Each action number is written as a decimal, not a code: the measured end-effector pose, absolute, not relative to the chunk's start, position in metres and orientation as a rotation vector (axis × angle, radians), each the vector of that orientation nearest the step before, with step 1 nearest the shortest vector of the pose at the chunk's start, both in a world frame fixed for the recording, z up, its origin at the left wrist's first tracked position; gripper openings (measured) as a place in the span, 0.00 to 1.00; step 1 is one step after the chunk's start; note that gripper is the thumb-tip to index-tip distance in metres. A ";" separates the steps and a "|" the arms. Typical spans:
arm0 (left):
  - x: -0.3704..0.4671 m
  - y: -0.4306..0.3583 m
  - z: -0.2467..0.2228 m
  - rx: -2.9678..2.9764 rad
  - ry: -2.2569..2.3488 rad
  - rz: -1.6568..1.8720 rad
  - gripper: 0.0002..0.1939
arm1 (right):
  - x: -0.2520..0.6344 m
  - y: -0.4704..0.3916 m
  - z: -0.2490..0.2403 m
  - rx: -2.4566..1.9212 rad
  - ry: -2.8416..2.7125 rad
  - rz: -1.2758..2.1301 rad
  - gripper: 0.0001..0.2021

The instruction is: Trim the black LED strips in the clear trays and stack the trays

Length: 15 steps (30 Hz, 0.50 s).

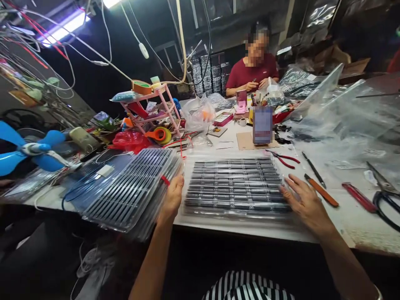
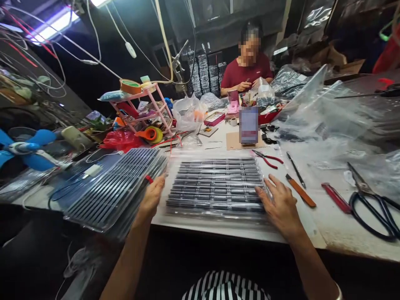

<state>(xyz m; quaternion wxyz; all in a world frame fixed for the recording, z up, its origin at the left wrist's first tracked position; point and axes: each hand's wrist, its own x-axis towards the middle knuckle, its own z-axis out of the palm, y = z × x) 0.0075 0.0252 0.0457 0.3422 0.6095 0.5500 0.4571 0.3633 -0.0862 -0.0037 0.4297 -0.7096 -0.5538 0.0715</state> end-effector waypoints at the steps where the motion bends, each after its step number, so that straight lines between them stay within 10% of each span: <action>1: 0.006 0.020 0.053 1.545 1.406 1.232 0.24 | 0.363 -0.088 0.005 -1.738 -1.391 0.199 0.32; 8: 0.031 -0.030 0.094 1.329 0.945 1.760 0.09 | 0.317 -0.111 0.072 -1.341 -1.081 0.235 0.17; 11: 0.072 -0.047 0.086 1.476 0.850 1.759 0.09 | 0.262 -0.126 0.079 -0.876 -1.403 1.153 0.14; 15: 0.117 -0.052 0.061 1.530 0.709 2.029 0.10 | 0.190 -0.133 0.082 -0.185 -0.961 2.115 0.36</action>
